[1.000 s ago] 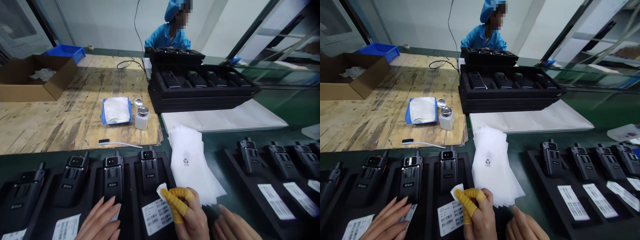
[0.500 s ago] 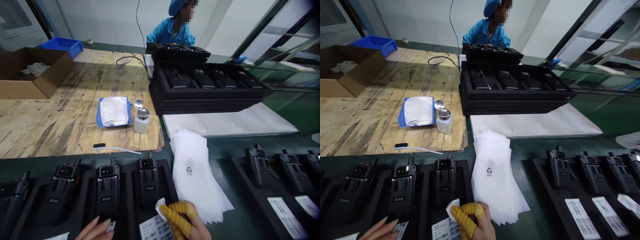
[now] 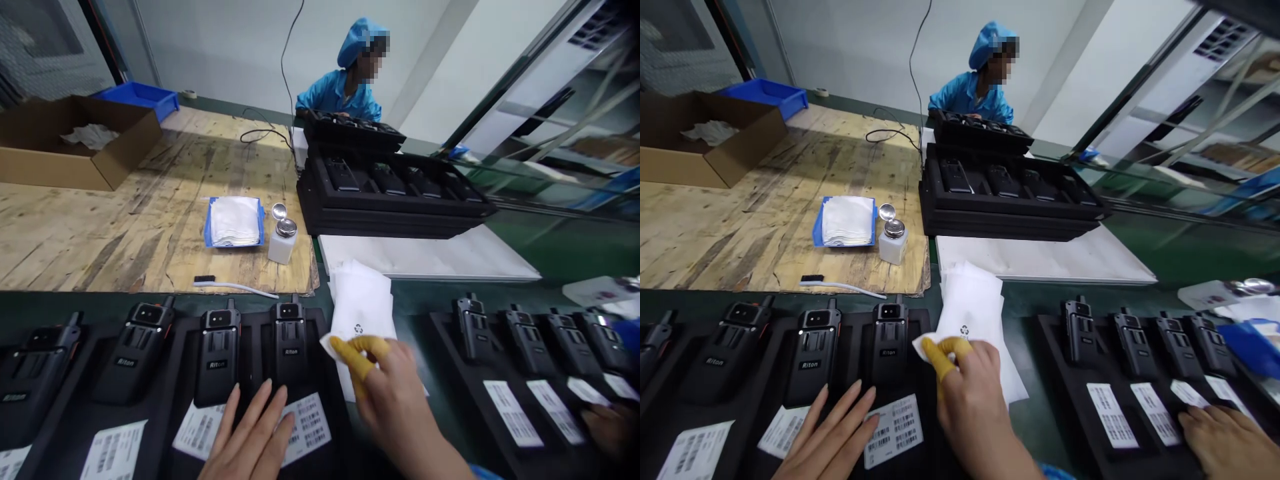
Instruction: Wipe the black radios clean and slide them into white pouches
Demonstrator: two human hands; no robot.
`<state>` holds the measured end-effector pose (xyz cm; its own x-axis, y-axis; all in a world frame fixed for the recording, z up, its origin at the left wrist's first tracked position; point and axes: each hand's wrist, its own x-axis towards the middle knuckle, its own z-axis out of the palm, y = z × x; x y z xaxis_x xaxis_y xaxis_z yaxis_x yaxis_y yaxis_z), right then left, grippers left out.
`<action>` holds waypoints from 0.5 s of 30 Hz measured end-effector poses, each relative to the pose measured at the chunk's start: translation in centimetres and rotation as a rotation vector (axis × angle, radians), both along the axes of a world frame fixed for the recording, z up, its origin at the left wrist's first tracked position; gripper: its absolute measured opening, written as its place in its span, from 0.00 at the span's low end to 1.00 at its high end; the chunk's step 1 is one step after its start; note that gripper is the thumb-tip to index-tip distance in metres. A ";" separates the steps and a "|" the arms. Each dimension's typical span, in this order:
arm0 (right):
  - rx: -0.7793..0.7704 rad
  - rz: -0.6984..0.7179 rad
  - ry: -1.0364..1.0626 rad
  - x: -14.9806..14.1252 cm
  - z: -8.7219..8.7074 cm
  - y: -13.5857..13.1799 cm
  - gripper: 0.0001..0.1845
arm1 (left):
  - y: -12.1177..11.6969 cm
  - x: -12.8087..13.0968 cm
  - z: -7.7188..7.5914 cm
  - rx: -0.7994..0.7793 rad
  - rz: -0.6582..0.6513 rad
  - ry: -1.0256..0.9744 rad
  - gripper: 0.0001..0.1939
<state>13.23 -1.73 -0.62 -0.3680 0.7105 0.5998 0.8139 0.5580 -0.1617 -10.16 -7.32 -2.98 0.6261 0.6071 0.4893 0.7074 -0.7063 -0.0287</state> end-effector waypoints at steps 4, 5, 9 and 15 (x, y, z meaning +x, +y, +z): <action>0.041 0.008 -0.098 -1.5 0.2 4.4 0.18 | 0.5 1.8 -0.8 0.042 0.040 0.017 0.20; 0.022 0.018 -0.107 -1.9 0.0 5.1 0.18 | 0.6 1.9 -1.1 0.049 0.048 0.023 0.20; -0.018 0.042 -0.146 -2.7 -1.2 6.5 0.13 | 0.4 2.2 -2.3 0.055 0.082 0.027 0.19; -0.027 0.090 -0.154 -2.2 -2.1 6.0 0.16 | 0.1 2.2 -3.1 -0.008 0.106 -0.036 0.18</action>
